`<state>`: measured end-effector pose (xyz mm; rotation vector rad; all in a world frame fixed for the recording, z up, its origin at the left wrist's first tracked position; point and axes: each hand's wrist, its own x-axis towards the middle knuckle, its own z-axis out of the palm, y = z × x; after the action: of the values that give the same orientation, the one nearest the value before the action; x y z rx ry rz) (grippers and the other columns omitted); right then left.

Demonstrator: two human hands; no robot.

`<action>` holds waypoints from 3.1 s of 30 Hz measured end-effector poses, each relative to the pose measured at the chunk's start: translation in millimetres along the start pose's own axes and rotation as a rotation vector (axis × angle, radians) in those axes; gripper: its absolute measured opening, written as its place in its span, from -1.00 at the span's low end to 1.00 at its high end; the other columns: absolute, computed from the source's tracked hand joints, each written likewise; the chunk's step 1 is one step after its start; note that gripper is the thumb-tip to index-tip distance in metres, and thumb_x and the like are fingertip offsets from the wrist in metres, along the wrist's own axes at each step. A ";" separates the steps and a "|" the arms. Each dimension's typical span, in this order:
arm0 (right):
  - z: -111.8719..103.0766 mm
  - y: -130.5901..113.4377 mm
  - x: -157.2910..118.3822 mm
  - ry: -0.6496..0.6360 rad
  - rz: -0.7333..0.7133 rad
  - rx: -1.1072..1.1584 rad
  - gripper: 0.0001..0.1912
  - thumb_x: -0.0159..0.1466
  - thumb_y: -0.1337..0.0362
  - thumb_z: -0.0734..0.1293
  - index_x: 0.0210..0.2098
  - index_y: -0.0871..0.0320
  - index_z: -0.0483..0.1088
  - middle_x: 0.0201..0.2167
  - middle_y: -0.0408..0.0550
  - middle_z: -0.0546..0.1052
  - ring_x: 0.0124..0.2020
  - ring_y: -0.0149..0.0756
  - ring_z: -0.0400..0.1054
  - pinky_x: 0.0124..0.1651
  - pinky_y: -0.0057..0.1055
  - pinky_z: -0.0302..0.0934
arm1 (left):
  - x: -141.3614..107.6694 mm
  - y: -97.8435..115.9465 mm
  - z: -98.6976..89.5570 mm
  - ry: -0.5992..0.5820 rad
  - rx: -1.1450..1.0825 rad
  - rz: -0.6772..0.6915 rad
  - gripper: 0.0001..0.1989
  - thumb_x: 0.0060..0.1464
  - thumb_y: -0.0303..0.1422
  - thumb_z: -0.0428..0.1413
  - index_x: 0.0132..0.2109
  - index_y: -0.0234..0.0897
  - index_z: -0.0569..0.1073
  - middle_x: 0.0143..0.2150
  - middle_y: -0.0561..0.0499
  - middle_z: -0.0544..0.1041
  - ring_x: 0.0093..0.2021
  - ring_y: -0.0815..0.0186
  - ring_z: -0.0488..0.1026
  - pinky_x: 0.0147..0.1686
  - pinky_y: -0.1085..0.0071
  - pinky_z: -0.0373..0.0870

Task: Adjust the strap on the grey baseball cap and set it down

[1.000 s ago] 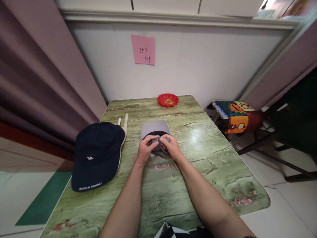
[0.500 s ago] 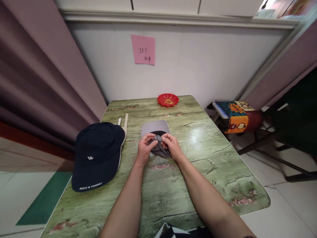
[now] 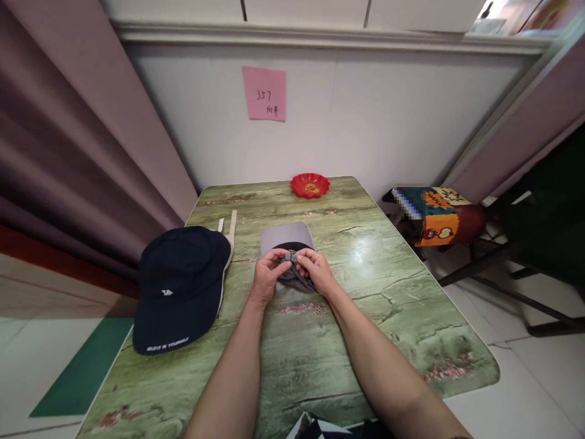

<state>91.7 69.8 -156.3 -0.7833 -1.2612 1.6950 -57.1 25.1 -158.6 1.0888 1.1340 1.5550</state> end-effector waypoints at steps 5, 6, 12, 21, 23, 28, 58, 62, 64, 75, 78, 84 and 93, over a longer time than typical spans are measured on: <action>0.4 -0.2 0.1 -0.002 -0.006 -0.002 -0.67 0.13 0.01 0.40 -0.37 0.16 0.39 -0.63 -0.26 0.39 -0.68 -0.54 0.15 -0.60 -0.55 -0.03 | -0.7 5.2 4.5 -0.005 0.041 -0.004 -0.70 -0.13 -0.32 0.34 -0.21 -0.27 0.51 -0.26 0.01 0.54 -0.24 0.29 0.45 -0.13 0.36 0.35; 0.6 -0.4 0.0 -0.004 -0.004 -0.006 -0.67 0.12 0.00 0.40 -0.37 0.16 0.39 -0.63 -0.26 0.39 -0.68 -0.54 0.15 -0.59 -0.55 -0.03 | -0.8 5.9 5.3 -0.007 0.053 -0.002 -0.70 -0.14 -0.33 0.34 -0.21 -0.27 0.51 -0.27 0.01 0.54 -0.24 0.29 0.45 -0.13 0.36 0.35; -0.4 2.0 -0.4 0.003 -0.028 -0.029 -0.68 0.16 0.00 0.38 -0.33 0.15 0.40 -0.62 -0.27 0.38 -0.66 -0.52 0.17 -0.58 -0.54 0.00 | -0.2 3.0 3.1 0.017 0.034 -0.006 -0.70 -0.14 -0.32 0.34 -0.22 -0.27 0.50 -0.29 0.02 0.53 -0.25 0.30 0.45 -0.14 0.37 0.35; -1.3 2.9 -0.3 0.016 -0.027 0.006 -0.79 0.11 0.15 0.35 -0.33 0.14 0.40 -0.60 -0.25 0.42 -0.65 -0.50 0.20 -0.57 -0.54 0.05 | -0.5 1.5 0.1 0.005 0.005 -0.002 -0.71 -0.11 -0.31 0.33 -0.20 -0.27 0.50 -0.28 0.02 0.54 -0.25 0.29 0.47 -0.16 0.38 0.36; -1.3 2.1 -0.5 0.016 -0.027 0.001 -0.79 0.11 0.15 0.37 -0.32 0.14 0.41 -0.59 -0.24 0.44 -0.65 -0.50 0.21 -0.58 -0.55 0.04 | -0.8 2.2 0.2 -0.004 0.003 -0.004 -0.71 -0.10 -0.31 0.33 -0.20 -0.26 0.50 -0.29 0.02 0.54 -0.27 0.30 0.47 -0.18 0.38 0.36; -3.0 3.7 0.2 0.008 -0.050 0.010 -0.77 0.12 0.14 0.38 -0.30 0.15 0.42 -0.57 -0.22 0.45 -0.63 -0.50 0.21 -0.56 -0.54 0.06 | -1.0 3.6 0.3 -0.016 0.006 -0.014 -0.71 -0.11 -0.30 0.33 -0.20 -0.26 0.51 -0.30 0.03 0.53 -0.30 0.31 0.46 -0.20 0.37 0.37; 4.2 3.4 -4.6 0.132 -0.445 -0.524 -0.76 0.16 0.18 0.45 -0.17 0.06 0.54 -0.27 -0.09 0.54 -0.29 -0.29 0.38 -0.17 -0.37 0.26 | -1.5 5.3 8.4 0.101 0.040 0.076 -0.81 0.10 -0.25 0.18 -0.36 -0.27 0.52 -0.17 -0.02 0.53 -0.10 0.25 0.43 0.04 0.35 0.28; 4.4 4.4 -4.1 0.123 -0.454 -0.532 -0.75 0.14 0.21 0.45 -0.17 0.08 0.53 -0.27 -0.09 0.55 -0.34 -0.33 0.37 -0.24 -0.40 0.27 | -0.6 1.9 6.6 0.098 -0.039 0.056 -0.81 0.14 -0.25 0.15 -0.27 -0.28 0.55 -0.18 -0.03 0.54 -0.12 0.27 0.44 0.00 0.36 0.31; 4.9 3.5 -5.1 0.120 -0.476 -0.563 -0.76 0.15 0.24 0.43 -0.16 0.08 0.53 -0.25 -0.08 0.56 -0.29 -0.30 0.40 -0.21 -0.39 0.29 | 0.0 0.3 5.5 0.095 -0.062 0.051 -0.79 0.16 -0.25 0.13 -0.22 -0.29 0.56 -0.19 -0.03 0.55 -0.14 0.27 0.44 -0.02 0.36 0.32; -0.5 3.8 -6.4 0.132 -0.579 -0.750 -0.72 0.28 0.25 0.35 -0.02 0.01 0.51 -0.12 -0.06 0.59 -0.11 -0.24 0.47 0.01 -0.31 0.32 | -0.7 2.3 2.8 -0.003 0.130 0.047 -0.79 0.11 -0.22 0.17 -0.18 -0.24 0.44 -0.27 0.04 0.50 -0.30 0.33 0.42 -0.25 0.44 0.33; -7.6 -1.1 -5.2 0.088 -0.576 -0.791 -0.67 0.26 0.18 0.39 0.02 0.01 0.49 -0.12 -0.04 0.60 -0.10 -0.21 0.47 0.03 -0.28 0.30 | -0.6 3.7 1.5 -0.041 0.194 0.014 -0.80 0.07 -0.24 0.19 -0.21 -0.25 0.45 -0.34 0.07 0.46 -0.35 0.35 0.38 -0.31 0.46 0.29; -43.6 -22.0 -3.8 -0.129 -0.547 -0.881 -0.72 0.25 0.12 0.38 -0.07 0.05 0.52 -0.13 -0.01 0.60 -0.08 -0.13 0.46 0.05 -0.18 0.25 | 2.2 8.7 -10.0 0.062 -0.105 -0.098 -0.80 -0.04 -0.30 0.23 -0.28 -0.26 0.40 -0.47 0.11 0.47 -0.47 0.38 0.35 -0.38 0.47 0.25; -49.5 -11.3 3.5 -0.073 -0.380 -0.492 -0.85 0.24 0.17 0.33 -0.31 0.12 0.45 -0.18 -0.01 0.59 -0.11 -0.18 0.46 0.04 -0.24 0.28 | 1.3 6.5 -14.5 0.022 -0.014 -0.039 -0.85 -0.01 -0.31 0.22 -0.30 -0.25 0.43 -0.50 0.12 0.46 -0.48 0.38 0.33 -0.38 0.46 0.22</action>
<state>135.8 95.0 -160.0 -0.7041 -1.7857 1.1285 -72.4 22.6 -154.9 1.0372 1.1504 1.5460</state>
